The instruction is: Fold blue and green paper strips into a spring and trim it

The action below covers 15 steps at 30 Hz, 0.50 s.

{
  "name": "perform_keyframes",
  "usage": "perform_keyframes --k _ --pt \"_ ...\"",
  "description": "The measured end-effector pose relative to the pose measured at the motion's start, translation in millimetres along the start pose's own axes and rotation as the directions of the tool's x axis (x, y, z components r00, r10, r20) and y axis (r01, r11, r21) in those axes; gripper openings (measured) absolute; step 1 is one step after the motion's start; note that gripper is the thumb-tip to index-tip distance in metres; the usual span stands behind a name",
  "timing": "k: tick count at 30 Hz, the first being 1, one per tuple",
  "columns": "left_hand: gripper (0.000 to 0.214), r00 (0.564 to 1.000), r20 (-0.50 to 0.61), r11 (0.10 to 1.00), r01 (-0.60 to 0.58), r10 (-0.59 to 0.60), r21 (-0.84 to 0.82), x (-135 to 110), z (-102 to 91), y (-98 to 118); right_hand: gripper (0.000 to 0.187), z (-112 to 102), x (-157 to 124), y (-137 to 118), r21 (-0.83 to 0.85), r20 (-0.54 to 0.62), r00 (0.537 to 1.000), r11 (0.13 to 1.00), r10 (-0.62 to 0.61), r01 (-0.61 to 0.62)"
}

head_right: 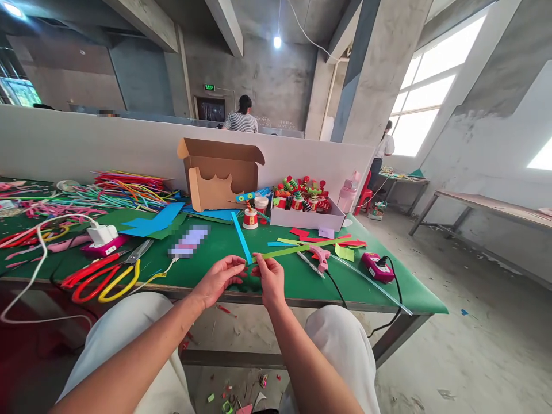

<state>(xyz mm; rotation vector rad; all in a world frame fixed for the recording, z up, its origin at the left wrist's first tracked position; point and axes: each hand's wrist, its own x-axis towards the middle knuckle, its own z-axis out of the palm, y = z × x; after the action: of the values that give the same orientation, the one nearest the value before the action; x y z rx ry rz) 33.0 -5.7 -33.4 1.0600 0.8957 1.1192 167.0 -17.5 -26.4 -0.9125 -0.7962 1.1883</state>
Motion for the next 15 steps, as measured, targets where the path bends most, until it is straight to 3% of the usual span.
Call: perform_keyframes --k 7,15 --pt "0.042 1.000 0.001 0.996 -0.003 0.003 -0.090 2 4.1 -5 0.030 2 2 9 -0.158 0.039 0.996 0.983 -0.086 0.091" --pt "0.034 0.994 -0.064 0.994 -0.096 0.092 -0.061 5 3.6 -6 0.029 0 1 18 -0.180 0.176 0.984 0.981 -0.036 0.068"
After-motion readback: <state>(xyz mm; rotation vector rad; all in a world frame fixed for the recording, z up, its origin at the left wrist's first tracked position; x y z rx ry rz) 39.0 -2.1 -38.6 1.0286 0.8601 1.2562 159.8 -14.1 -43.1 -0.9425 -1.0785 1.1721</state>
